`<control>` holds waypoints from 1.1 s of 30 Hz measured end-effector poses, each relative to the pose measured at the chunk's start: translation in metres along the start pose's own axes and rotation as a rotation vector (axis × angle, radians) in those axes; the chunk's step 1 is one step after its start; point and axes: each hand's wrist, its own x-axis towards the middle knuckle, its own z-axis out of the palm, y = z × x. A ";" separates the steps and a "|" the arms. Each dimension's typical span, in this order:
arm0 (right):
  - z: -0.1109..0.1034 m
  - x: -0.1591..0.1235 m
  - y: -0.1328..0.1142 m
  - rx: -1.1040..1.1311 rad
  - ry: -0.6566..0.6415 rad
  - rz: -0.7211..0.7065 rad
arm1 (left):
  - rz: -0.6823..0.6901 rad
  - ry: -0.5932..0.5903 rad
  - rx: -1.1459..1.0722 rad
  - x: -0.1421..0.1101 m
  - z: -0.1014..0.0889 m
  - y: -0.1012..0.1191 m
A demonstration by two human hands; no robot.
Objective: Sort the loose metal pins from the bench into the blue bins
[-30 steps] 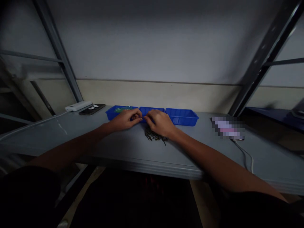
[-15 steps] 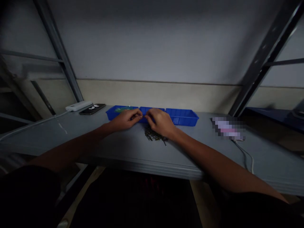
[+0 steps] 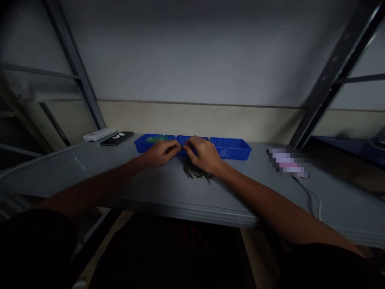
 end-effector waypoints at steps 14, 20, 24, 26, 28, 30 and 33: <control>-0.032 0.018 0.058 0.054 0.348 0.315 | -0.074 -0.182 0.080 -0.001 0.026 -0.020; -0.053 0.019 0.079 -0.116 0.443 0.418 | -0.031 -0.241 0.162 -0.002 0.025 -0.020; -0.062 0.018 0.084 -0.155 0.461 0.477 | -0.053 -0.226 0.217 -0.002 0.027 -0.022; -0.065 0.018 0.086 -0.169 0.457 0.503 | -0.054 -0.224 0.219 -0.002 0.027 -0.024; -0.067 0.017 0.088 -0.182 0.454 0.527 | -0.051 -0.222 0.207 -0.001 0.027 -0.026; -0.067 0.017 0.091 -0.190 0.452 0.540 | -0.055 -0.207 0.193 -0.001 0.026 -0.027; -0.067 0.016 0.093 -0.194 0.441 0.538 | -0.066 -0.187 0.159 -0.001 0.025 -0.027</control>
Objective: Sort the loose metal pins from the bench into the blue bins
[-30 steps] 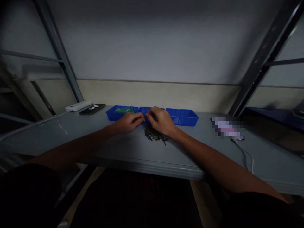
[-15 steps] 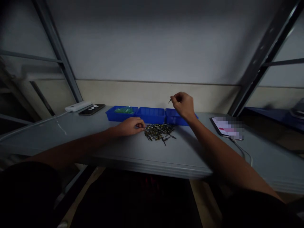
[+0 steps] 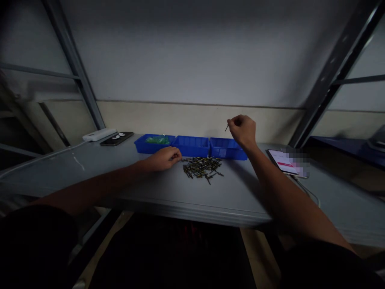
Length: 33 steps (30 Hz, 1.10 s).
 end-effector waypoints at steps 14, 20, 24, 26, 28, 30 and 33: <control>0.000 -0.003 -0.004 -0.030 -0.036 -0.033 | 0.022 0.048 -0.048 0.001 -0.006 0.008; -0.001 -0.004 -0.006 0.001 -0.050 -0.006 | 0.032 0.057 -0.064 0.001 -0.005 0.007; 0.000 -0.003 -0.003 0.015 -0.049 -0.029 | 0.029 0.054 -0.067 0.001 -0.006 0.008; 0.003 -0.003 -0.002 0.010 -0.051 -0.069 | 0.028 0.064 -0.072 0.001 -0.007 0.010; 0.007 -0.006 -0.003 0.007 -0.051 -0.138 | 0.030 0.080 -0.077 0.001 -0.008 0.011; 0.012 -0.013 -0.009 0.014 -0.081 -0.228 | 0.033 0.087 -0.083 0.001 -0.010 0.012; 0.018 -0.032 -0.027 0.035 -0.249 -0.416 | 0.037 0.096 -0.084 0.000 -0.011 0.012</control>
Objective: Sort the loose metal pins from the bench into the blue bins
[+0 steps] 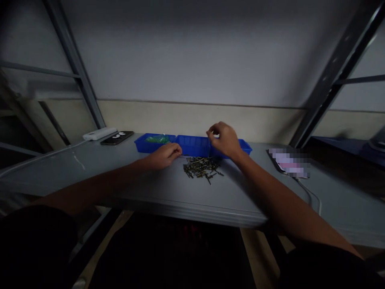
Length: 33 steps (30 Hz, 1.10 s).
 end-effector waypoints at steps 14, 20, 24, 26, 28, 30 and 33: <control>0.017 -0.024 -0.051 0.046 -0.335 -0.261 | -0.003 0.069 -0.017 0.002 0.001 0.000; 0.018 -0.024 -0.052 0.027 -0.356 -0.243 | -0.003 0.077 -0.019 0.002 0.000 0.000; 0.019 -0.024 -0.052 -0.003 -0.367 -0.228 | -0.014 0.078 -0.034 0.002 0.000 0.001; 0.019 -0.024 -0.052 -0.007 -0.365 -0.224 | -0.012 0.082 -0.051 0.002 -0.001 0.003; 0.019 -0.023 -0.052 -0.006 -0.358 -0.219 | -0.012 0.098 -0.077 0.001 -0.001 0.004; 0.020 -0.023 -0.052 -0.011 -0.351 -0.216 | -0.017 0.115 -0.103 0.000 0.000 0.005; 0.020 -0.023 -0.052 -0.037 -0.348 -0.214 | -0.029 0.138 -0.118 -0.001 0.000 0.005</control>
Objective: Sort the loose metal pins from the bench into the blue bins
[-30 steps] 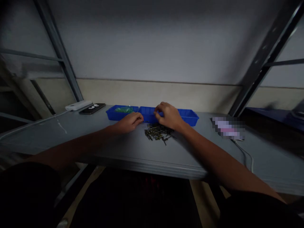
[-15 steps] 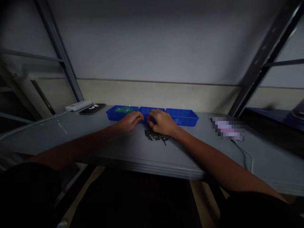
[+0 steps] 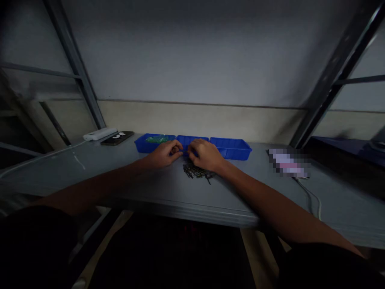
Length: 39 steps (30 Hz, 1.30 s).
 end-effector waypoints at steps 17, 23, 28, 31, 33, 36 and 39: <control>0.002 -0.001 0.000 0.057 0.025 0.005 | -0.022 0.004 -0.017 -0.001 -0.002 0.003; 0.001 -0.001 0.000 0.059 0.036 -0.006 | -0.017 0.011 -0.022 0.000 -0.002 0.002; 0.001 -0.001 -0.001 0.038 0.044 -0.012 | -0.029 0.018 -0.015 0.000 -0.002 0.005; -0.001 0.000 -0.002 0.029 0.036 -0.010 | -0.030 0.018 -0.025 -0.001 -0.002 0.005; -0.002 0.000 -0.002 0.028 0.031 -0.004 | -0.030 0.025 -0.040 -0.001 -0.002 0.004; -0.002 0.001 -0.002 0.020 0.031 0.002 | -0.031 0.040 -0.050 0.000 -0.001 0.001; -0.001 0.000 -0.002 0.014 0.030 0.001 | -0.018 0.040 -0.053 0.000 0.000 -0.001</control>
